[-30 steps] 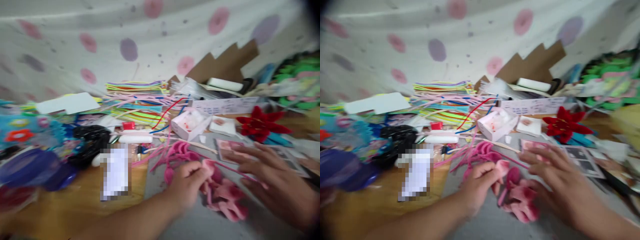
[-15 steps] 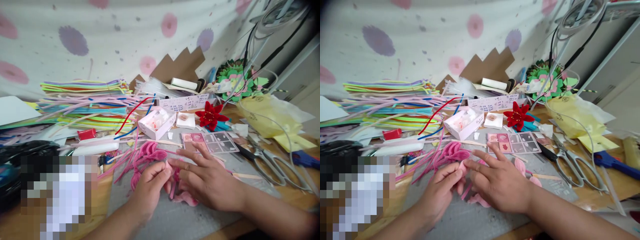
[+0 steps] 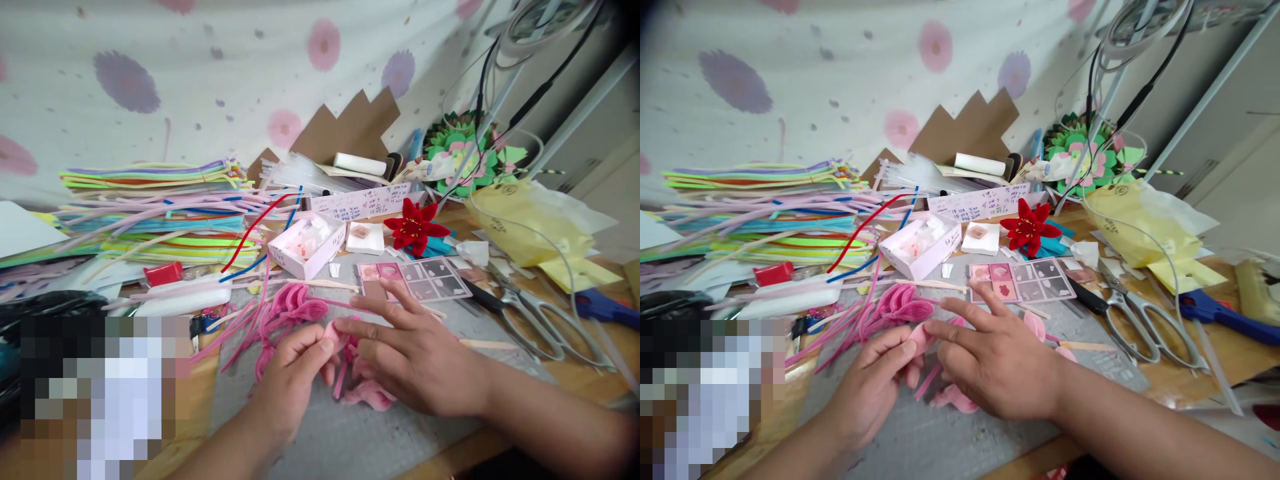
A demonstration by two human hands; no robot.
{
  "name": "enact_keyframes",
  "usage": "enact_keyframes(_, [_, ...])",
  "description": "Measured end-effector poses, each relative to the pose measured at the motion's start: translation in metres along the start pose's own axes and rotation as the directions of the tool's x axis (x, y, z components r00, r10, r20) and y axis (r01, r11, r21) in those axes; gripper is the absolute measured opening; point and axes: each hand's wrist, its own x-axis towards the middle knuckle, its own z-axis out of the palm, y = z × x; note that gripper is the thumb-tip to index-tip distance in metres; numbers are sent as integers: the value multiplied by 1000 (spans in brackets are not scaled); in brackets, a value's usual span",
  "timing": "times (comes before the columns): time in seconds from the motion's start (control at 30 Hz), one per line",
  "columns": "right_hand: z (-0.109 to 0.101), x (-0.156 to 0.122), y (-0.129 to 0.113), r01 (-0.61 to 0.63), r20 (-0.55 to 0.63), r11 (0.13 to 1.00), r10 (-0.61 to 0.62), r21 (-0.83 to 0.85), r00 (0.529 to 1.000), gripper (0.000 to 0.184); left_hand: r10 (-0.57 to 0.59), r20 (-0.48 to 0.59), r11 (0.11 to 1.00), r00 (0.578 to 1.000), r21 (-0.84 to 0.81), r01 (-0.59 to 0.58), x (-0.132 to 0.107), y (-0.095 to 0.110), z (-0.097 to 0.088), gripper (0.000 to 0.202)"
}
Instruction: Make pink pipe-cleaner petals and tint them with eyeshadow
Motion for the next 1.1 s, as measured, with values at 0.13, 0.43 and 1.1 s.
enact_keyframes(0.13, [-1, -2, -2, 29, -27, 1000, -29, -2, 999, 13, -4, -33, 1000, 999, -21, 3, 0, 2, -1, 28])
enact_keyframes(0.43, [-10, -23, 55, -218, -26, 975, 217, -51, 976, 13, -12, -111, 999, 994, -45, 7, 3, 0, 1, 26])
enact_keyframes(1.1, [10, -30, 95, -402, 194, 890, 443, -217, 875, 24, -23, -105, 983, 994, -183, 3, 2, 5, 3, 23])
